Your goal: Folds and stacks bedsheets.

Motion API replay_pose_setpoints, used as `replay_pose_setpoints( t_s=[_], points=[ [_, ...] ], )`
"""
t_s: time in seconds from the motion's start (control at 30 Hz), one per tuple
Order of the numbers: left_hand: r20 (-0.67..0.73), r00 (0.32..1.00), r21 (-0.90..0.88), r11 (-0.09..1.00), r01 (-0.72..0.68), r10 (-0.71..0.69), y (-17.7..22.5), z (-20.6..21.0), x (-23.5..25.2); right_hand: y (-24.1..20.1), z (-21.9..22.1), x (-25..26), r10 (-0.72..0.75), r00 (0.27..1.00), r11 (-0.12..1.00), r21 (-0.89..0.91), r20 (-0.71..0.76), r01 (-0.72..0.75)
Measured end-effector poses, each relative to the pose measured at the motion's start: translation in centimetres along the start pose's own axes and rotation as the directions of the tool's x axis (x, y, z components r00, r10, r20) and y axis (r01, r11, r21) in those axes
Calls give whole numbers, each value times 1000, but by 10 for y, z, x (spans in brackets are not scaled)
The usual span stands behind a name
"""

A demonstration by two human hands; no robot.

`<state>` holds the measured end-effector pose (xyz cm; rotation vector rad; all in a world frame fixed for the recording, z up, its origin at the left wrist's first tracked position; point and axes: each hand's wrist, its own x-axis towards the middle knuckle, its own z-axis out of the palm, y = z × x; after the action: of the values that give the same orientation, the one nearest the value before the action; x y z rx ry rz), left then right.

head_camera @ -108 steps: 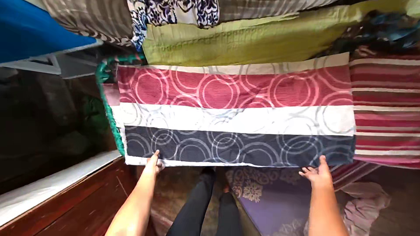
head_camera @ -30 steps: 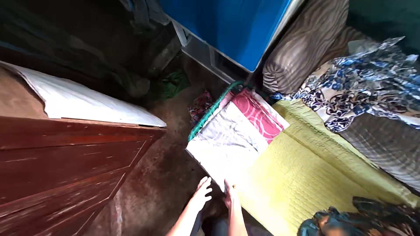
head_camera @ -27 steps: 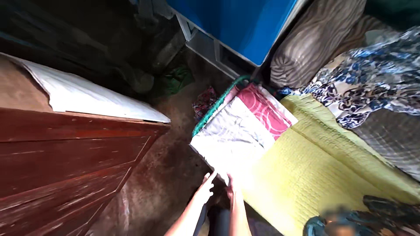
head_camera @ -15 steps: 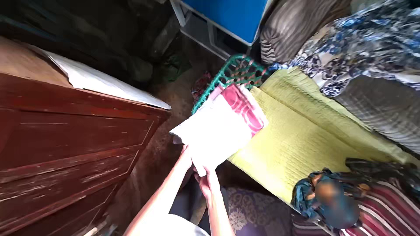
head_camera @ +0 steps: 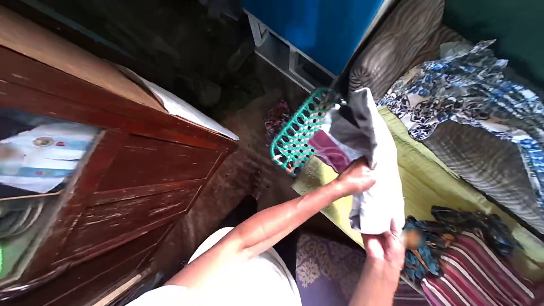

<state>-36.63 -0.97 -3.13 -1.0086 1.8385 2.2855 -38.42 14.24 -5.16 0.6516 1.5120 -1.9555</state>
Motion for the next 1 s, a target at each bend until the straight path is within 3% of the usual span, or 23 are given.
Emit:
replay_pose_setpoints(
  t_s=[0.13, 0.2, 0.27, 0.3, 0.37, 0.43, 0.5, 0.63, 0.73, 0.8, 0.83, 0.93, 1.0],
  points=[
    [157, 983, -82, 994, -78, 90, 11, -28, 13, 14, 31, -25, -126, 988, 990, 43, -86, 130],
    [161, 987, 12, 1000, -15, 13, 1, -52, 23, 41, 44, -17, -94, 990, 991, 86, -105, 103],
    [80, 986, 138, 982, 132, -144, -26, -83, 28, 85, 52, 2, 13, 987, 998, 60, -159, -3],
    [28, 980, 156, 969, 190, -197, -47, -101, 32, 110, 53, 15, 80, 979, 996, -18, -189, -84],
    [-80, 962, 177, 946, 270, -260, -104, -140, 31, 163, 48, 28, 178, 964, 891, -384, -197, -243],
    [-117, 904, 261, 866, 427, -411, -147, -190, 12, 193, 39, 29, 326, 942, 683, -668, -81, -294],
    [-130, 847, 346, 777, 525, -515, -186, -241, -27, 209, 24, 22, 440, 898, 529, -808, -1, -261],
    [-293, 700, 456, 549, 701, -651, -213, -320, -121, 209, -5, 24, 429, 903, 437, -870, -21, -228],
    [-469, 549, 230, 504, 832, -692, -223, -337, -174, 205, -36, 41, 418, 900, 370, -882, -121, -291],
    [-494, 472, 55, 515, 855, -730, -227, -323, -199, 198, -58, 44, 418, 888, 320, -885, -189, -339],
    [-480, 473, 23, 529, 848, -739, -227, -315, -205, 192, -61, 48, 430, 880, 303, -887, -199, -349],
    [-378, 591, 136, 588, 797, -713, -228, -296, -210, 177, -54, 66, 454, 870, 283, -895, -191, -345],
    [-341, 624, 181, 603, 777, -703, -231, -287, -207, 168, -43, 79, 435, 886, 307, -898, -162, -315]
  ],
)
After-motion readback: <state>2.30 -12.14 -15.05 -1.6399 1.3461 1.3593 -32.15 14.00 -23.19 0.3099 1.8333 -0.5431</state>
